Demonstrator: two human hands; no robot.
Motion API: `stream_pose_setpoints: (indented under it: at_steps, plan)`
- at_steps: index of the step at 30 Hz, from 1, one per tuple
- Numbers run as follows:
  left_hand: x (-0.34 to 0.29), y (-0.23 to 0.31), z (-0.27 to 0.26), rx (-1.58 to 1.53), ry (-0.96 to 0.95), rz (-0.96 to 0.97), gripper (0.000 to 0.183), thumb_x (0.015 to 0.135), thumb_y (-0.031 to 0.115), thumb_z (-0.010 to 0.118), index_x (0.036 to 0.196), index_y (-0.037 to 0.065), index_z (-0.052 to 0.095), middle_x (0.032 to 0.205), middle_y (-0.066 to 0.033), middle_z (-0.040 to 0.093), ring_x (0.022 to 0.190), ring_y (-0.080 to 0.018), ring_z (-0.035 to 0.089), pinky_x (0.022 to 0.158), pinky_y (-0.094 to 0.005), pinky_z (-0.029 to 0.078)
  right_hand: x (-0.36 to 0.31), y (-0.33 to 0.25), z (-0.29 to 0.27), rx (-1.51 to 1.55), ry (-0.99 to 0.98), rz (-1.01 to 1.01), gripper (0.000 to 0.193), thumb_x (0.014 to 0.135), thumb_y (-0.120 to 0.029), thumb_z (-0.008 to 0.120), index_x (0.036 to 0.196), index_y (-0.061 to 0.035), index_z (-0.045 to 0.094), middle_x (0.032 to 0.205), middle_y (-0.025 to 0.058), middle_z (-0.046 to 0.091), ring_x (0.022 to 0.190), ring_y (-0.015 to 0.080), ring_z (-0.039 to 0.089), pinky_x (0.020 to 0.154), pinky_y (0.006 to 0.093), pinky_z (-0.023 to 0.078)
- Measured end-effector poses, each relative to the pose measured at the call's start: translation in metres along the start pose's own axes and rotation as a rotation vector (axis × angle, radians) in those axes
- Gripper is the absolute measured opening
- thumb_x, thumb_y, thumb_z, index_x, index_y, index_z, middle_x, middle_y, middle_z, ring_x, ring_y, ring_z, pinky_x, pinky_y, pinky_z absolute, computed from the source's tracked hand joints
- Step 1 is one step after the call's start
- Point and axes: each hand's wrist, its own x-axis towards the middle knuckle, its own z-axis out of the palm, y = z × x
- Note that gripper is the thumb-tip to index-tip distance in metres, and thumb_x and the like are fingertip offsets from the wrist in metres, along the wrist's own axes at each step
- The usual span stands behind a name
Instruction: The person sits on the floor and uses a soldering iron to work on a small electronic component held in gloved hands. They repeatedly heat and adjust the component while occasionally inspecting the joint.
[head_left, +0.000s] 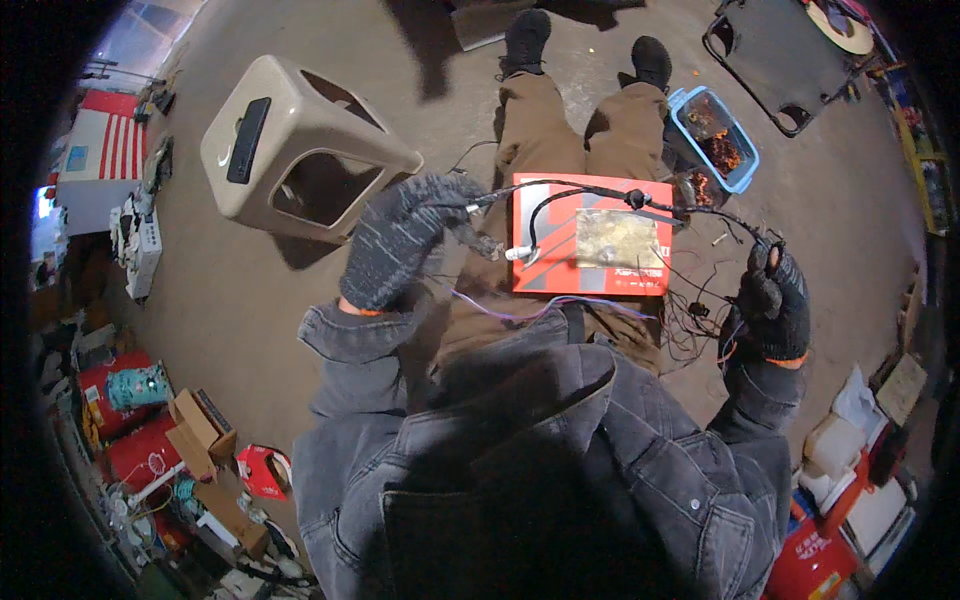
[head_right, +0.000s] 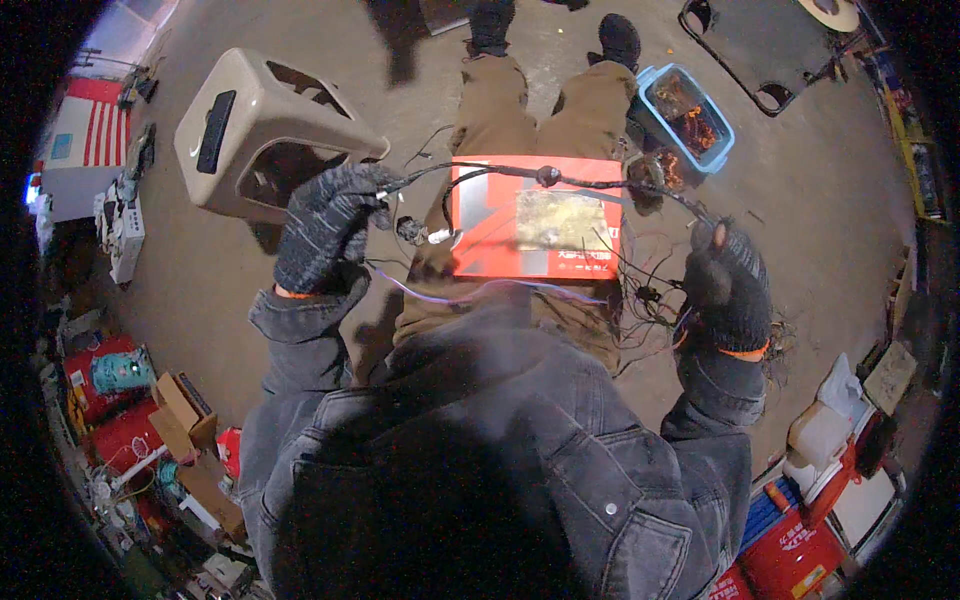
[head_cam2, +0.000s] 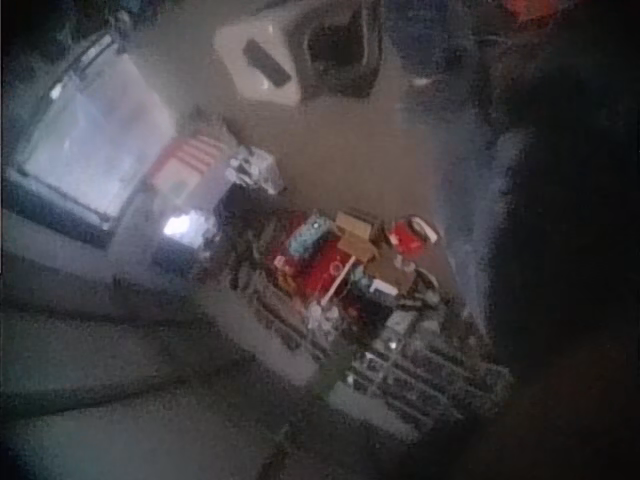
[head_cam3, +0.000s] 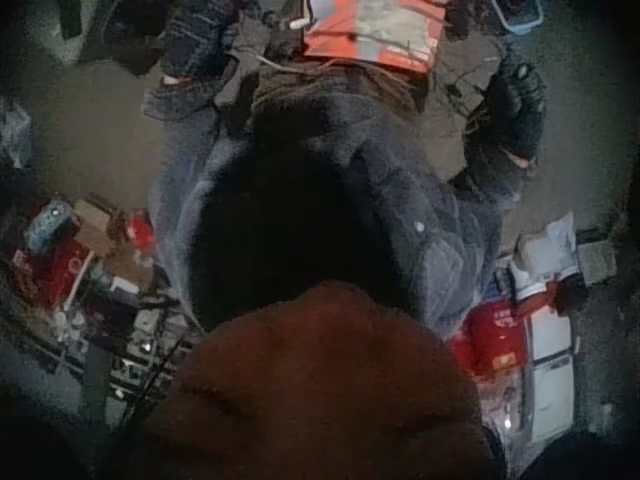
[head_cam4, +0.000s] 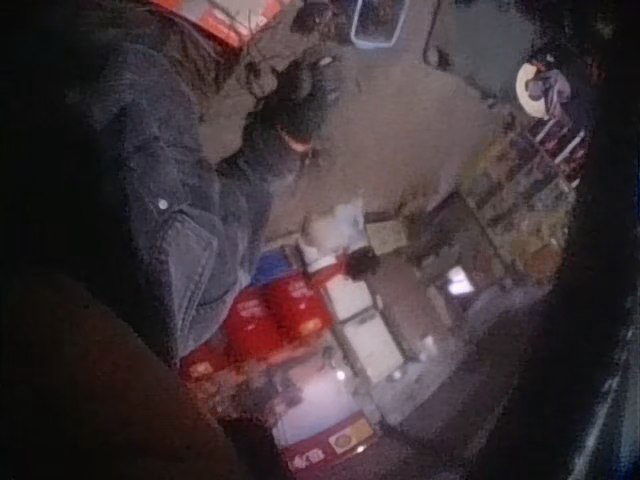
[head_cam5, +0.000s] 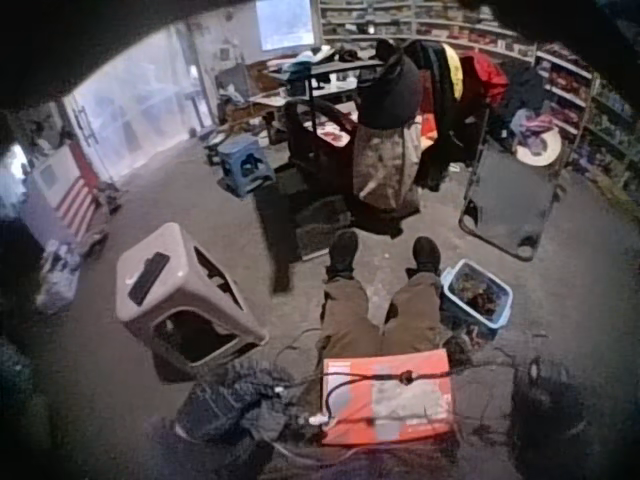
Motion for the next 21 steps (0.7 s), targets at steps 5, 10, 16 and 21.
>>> stream_pose_setpoints:
  at_steps: [5,10,16,21]
  plan:
    - [0.007,0.009,-0.038,0.295,0.079,-0.155,0.022,0.088,0.013,0.062,0.106,0.002,0.07,0.087,-0.0075,0.07,0.066,-0.0087,0.061,0.061,-0.0246,0.049,0.01,-0.006,0.003,-0.553,-0.329,-0.471,0.018,0.093,-0.017,0.056,0.093,-0.0024,0.066,0.073,0.0037,0.057,0.065,0.0158,0.053,0.057,0.0318,0.041]
    - [0.026,-0.012,-0.047,0.459,-0.059,-0.057,0.041,0.08,0.023,0.076,0.114,0.003,0.066,0.089,-0.006,0.069,0.071,-0.0121,0.06,0.066,-0.0278,0.051,0.012,-0.003,-0.002,-0.026,-0.481,0.068,0.023,0.088,-0.024,0.061,0.099,-0.0037,0.066,0.075,-0.0016,0.057,0.061,0.0087,0.048,0.053,0.0253,0.035]
    - [0.025,-0.025,-0.025,0.699,-0.282,0.231,0.071,0.074,0.032,0.082,0.133,0.008,0.053,0.13,-0.0141,0.055,0.123,-0.0243,0.049,0.105,-0.0381,0.039,0.016,0.004,0.0,-0.025,-0.514,0.126,0.032,0.086,-0.028,0.062,0.108,-0.0036,0.065,0.081,-0.0006,0.059,0.065,0.0075,0.049,0.057,0.0236,0.038]
    - [0.04,-0.029,0.024,0.279,-0.308,0.157,0.046,0.085,0.019,0.069,0.127,0.003,0.057,0.125,-0.0133,0.06,0.115,-0.0254,0.056,0.099,-0.0379,0.044,0.022,0.005,0.004,-0.097,-0.52,-0.026,0.026,0.091,-0.021,0.058,0.105,0.0002,0.067,0.09,0.0088,0.066,0.079,0.0154,0.062,0.071,0.0308,0.05]
